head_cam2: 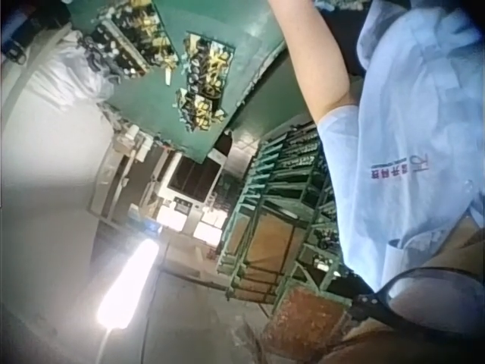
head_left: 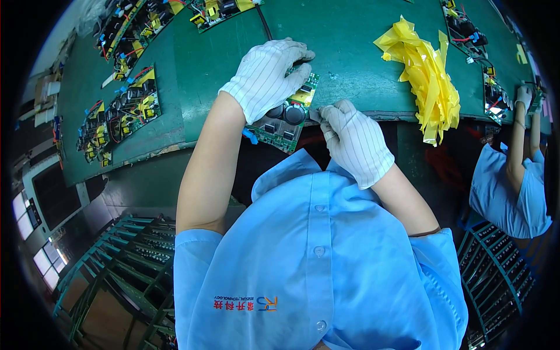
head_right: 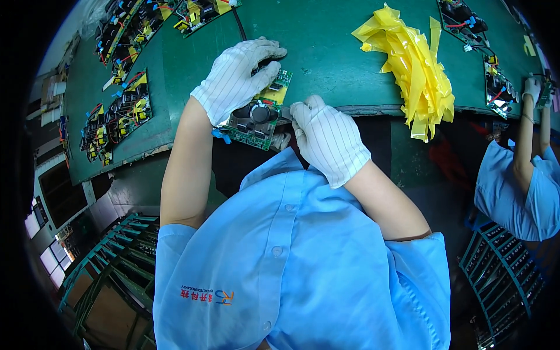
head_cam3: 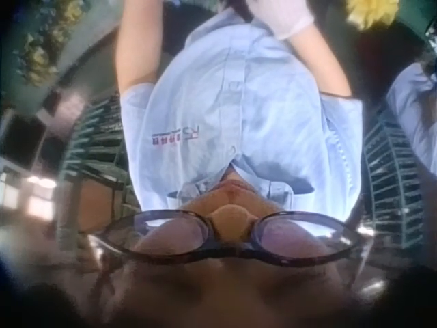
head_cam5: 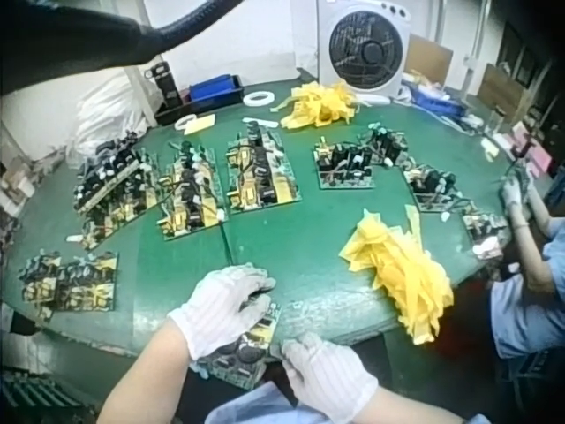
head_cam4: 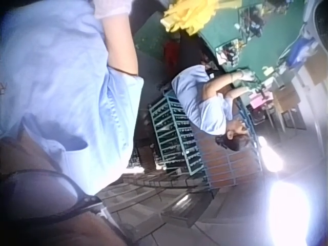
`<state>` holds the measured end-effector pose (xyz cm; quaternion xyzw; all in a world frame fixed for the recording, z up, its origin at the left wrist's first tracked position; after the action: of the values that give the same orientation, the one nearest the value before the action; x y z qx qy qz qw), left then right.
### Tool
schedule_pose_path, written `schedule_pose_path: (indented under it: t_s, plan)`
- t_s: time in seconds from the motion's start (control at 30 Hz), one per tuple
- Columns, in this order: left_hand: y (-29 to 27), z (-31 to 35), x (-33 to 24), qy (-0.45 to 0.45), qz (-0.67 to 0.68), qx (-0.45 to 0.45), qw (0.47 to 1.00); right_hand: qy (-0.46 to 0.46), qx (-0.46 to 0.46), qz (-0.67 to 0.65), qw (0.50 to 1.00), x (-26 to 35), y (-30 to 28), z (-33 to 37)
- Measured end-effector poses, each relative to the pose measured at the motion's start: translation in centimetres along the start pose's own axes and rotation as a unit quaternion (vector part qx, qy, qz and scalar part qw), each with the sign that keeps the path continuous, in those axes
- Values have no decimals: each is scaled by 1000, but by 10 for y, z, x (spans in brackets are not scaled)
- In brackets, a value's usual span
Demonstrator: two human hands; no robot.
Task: The person assembles electronic components onto printed circuit boards by hand, securing capacitors, inductors, and connectors with yellow tape at a factory workstation.
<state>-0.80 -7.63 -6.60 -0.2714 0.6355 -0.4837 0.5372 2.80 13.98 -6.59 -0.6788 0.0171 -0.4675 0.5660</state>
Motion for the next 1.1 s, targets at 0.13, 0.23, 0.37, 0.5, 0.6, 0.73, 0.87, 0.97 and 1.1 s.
schedule_pose_path:
  t_s: [0.13,0.23,0.37,0.5,0.6,0.73,0.87,0.97,1.1]
  plan:
    - [-1,0,1,0,3,4,1000,18,6,36,999,4,4,-1]
    - [-2,-1,-1,2,3,3,1000,49,1,43,998,8,10,-1]
    - [1,-1,1,13,-4,-13,1000,80,-1,40,996,9,17,-3]
    - [1,-1,2,22,-1,-14,1000,81,-23,29,996,11,21,-4]
    - [0,-1,2,24,-6,-14,1000,81,-38,4,996,11,22,-8]
    - [-1,0,2,22,28,-1,999,48,-2,17,999,13,4,-14]
    - [-1,0,3,2,50,22,999,39,-9,-32,999,2,-6,-5]
    - [1,0,3,17,24,-26,999,35,9,-27,999,2,-8,-1]
    - [-1,0,0,10,34,-18,999,40,31,-27,998,3,-5,-3]
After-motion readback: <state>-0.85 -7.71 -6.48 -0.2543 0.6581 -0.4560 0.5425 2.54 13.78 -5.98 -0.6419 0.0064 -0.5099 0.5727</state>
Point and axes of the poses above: each hand's wrist, its own z-axis away from the middle knuckle, its own y-axis out of the palm, x = y × z, the point moved 1 cm from there along -z, towards the middle knuckle, and after that the axes turned 11 degrees about x, right-handed, at the moved point
